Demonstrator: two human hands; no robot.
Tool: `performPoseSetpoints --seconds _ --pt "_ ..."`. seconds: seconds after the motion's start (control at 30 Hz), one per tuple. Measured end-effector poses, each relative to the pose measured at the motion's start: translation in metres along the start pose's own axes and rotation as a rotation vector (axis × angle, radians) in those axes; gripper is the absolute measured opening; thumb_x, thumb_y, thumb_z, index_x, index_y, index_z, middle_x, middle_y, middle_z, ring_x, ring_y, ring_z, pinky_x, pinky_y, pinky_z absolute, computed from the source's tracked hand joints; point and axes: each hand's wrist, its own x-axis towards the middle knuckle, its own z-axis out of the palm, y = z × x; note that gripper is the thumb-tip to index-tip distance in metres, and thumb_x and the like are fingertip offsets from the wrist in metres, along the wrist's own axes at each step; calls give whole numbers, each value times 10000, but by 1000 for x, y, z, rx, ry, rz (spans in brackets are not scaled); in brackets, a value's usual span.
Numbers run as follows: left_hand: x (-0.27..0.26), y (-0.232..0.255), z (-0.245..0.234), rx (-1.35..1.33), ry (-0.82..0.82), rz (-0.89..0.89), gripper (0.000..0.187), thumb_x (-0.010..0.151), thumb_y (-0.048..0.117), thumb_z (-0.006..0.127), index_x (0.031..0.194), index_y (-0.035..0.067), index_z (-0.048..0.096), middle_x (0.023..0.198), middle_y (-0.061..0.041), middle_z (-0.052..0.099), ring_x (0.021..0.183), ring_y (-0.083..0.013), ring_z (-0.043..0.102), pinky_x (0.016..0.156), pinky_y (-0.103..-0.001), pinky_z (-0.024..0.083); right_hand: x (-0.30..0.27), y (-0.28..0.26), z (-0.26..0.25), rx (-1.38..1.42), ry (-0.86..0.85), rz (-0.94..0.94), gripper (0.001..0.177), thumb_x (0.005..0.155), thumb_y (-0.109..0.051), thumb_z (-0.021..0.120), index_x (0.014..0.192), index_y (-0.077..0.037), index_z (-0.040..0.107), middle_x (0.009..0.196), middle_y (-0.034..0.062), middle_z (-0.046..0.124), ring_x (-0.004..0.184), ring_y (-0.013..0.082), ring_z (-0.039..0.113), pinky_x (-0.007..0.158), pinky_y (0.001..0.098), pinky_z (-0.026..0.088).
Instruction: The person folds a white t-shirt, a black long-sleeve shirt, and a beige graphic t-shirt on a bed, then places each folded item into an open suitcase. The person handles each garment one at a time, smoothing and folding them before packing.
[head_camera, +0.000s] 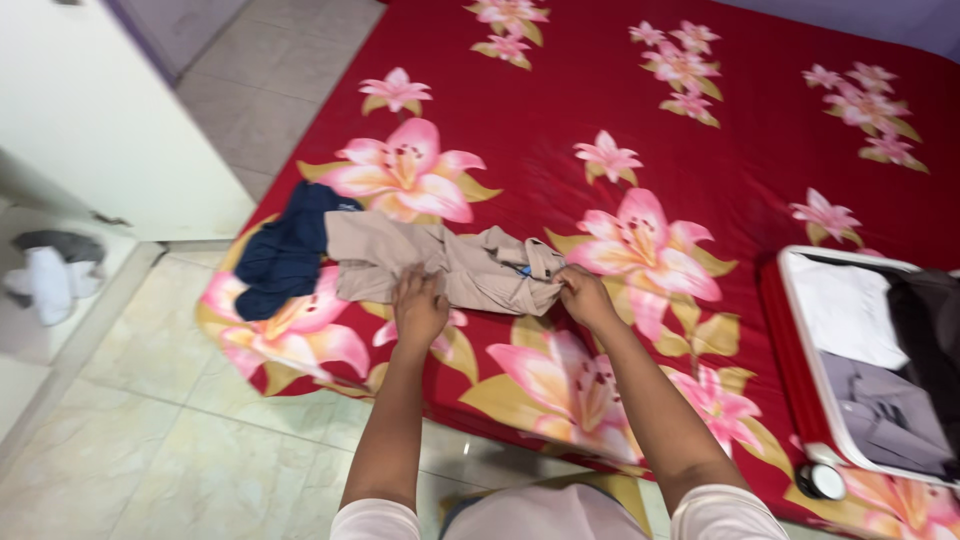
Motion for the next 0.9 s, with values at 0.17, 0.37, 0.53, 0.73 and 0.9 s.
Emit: performPoseSetpoints --seconds 0.17,0.37,0.53,0.73,0.9 --pt "-9 65 52 62 -237 -128 604 796 296 754 1367 147 625 1263 -119 698 1204 -302 624 1098 -495 405 -19 50 -24 119 257 23 258 836 87 616 1064 -24 660 1125 138 672 1029 282 683 898 365 552" --pt "-24 100 78 102 -218 -162 361 827 265 730 1166 144 745 1160 -101 748 1095 -283 687 1018 -485 451 -49 70 -15 177 201 65 211 888 -18 663 1098 -38 677 1109 133 676 1007 250 696 849 327 568" --pt "-44 140 99 -112 -168 -18 285 858 215 719 1124 118 757 1145 -125 745 1048 -314 696 949 -441 525 -50 70 2 344 -171 736 352 1022 -398 645 1079 -51 666 965 186 751 801 272 745 700 352 553" --pt "-72 184 117 -922 -756 -76 273 934 21 647 1205 42 675 1025 -56 721 930 -127 656 830 -304 536 -54 81 12 1050 -220 733 346 904 -144 751 1207 -21 638 1055 101 720 851 178 708 735 336 589" --pt "-40 168 98 -352 -401 -314 383 914 170 656 1296 177 689 1074 -126 757 928 -261 721 856 -363 562 -68 102 -28 949 -177 643 387 888 -35 687 1274 -43 661 1106 54 743 933 141 708 840 308 568"
